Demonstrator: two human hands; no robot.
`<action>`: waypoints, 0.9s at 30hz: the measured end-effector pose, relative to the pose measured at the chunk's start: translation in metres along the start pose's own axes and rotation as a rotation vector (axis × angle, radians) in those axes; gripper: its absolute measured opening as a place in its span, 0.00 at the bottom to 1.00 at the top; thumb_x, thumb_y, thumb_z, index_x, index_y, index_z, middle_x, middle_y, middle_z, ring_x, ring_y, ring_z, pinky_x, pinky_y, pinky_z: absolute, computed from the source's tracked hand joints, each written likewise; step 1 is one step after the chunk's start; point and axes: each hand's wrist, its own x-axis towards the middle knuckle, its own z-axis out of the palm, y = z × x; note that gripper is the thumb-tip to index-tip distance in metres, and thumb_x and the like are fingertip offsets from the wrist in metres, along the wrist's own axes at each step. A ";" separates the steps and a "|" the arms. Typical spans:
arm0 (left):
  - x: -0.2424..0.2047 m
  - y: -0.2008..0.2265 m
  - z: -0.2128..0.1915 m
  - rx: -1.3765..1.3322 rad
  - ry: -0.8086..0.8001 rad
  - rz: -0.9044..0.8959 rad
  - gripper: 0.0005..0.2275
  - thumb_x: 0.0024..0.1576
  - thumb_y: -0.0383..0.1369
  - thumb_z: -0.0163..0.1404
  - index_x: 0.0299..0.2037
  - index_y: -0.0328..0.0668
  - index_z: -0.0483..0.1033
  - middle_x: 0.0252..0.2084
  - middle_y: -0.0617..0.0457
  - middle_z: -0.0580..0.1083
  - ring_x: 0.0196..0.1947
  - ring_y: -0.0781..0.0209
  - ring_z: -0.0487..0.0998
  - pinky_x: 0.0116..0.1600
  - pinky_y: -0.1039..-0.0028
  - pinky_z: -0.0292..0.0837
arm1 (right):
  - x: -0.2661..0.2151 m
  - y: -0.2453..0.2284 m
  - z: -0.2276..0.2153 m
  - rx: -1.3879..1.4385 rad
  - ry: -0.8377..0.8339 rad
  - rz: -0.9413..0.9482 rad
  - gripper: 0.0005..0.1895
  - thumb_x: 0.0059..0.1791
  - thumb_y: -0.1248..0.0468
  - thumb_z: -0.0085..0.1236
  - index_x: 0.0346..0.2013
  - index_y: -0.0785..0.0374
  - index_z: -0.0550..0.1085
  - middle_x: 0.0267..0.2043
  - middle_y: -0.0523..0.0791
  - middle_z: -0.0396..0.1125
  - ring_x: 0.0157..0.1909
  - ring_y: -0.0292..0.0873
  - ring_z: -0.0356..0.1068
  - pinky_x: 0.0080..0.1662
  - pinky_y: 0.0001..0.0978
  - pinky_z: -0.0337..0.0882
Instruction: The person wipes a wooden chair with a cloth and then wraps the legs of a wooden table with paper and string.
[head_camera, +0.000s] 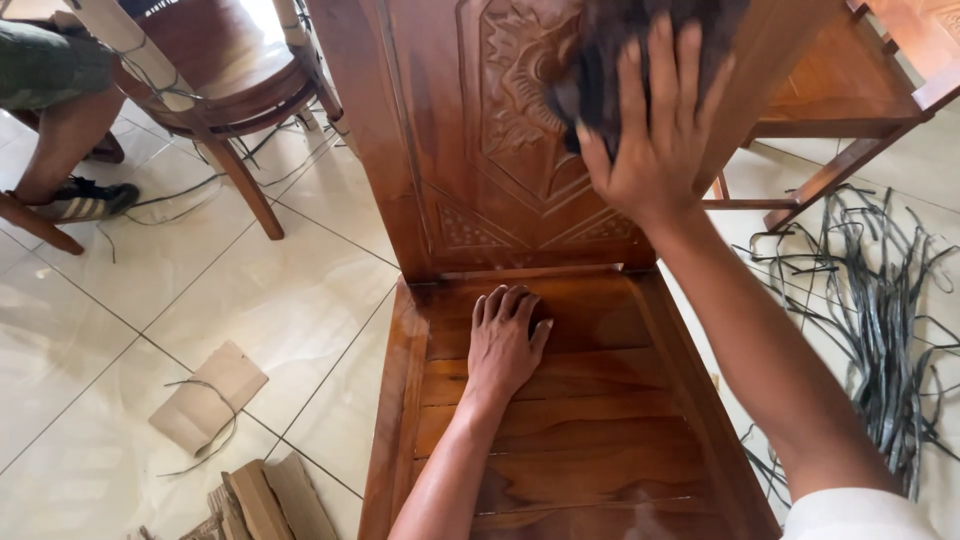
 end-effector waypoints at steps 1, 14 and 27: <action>0.000 0.001 -0.001 0.001 0.003 0.002 0.19 0.60 0.41 0.52 0.58 0.38 0.73 0.62 0.45 0.69 0.67 0.41 0.62 0.71 0.49 0.51 | -0.017 0.000 0.004 0.004 0.011 0.016 0.37 0.65 0.41 0.39 0.78 0.66 0.54 0.80 0.57 0.44 0.82 0.61 0.39 0.75 0.72 0.37; 0.000 0.003 -0.003 -0.011 0.017 -0.002 0.19 0.59 0.40 0.53 0.57 0.38 0.74 0.62 0.45 0.70 0.66 0.40 0.63 0.71 0.49 0.51 | -0.021 -0.011 0.019 0.091 0.140 0.250 0.36 0.64 0.40 0.29 0.80 0.54 0.37 0.84 0.46 0.26 0.84 0.48 0.24 0.79 0.59 0.28; -0.001 0.001 0.000 0.009 0.018 0.004 0.19 0.59 0.40 0.53 0.57 0.39 0.74 0.62 0.45 0.70 0.67 0.41 0.63 0.70 0.50 0.51 | -0.034 -0.028 0.020 0.054 -0.187 -0.272 0.38 0.63 0.35 0.41 0.81 0.52 0.51 0.83 0.47 0.41 0.84 0.49 0.35 0.73 0.69 0.32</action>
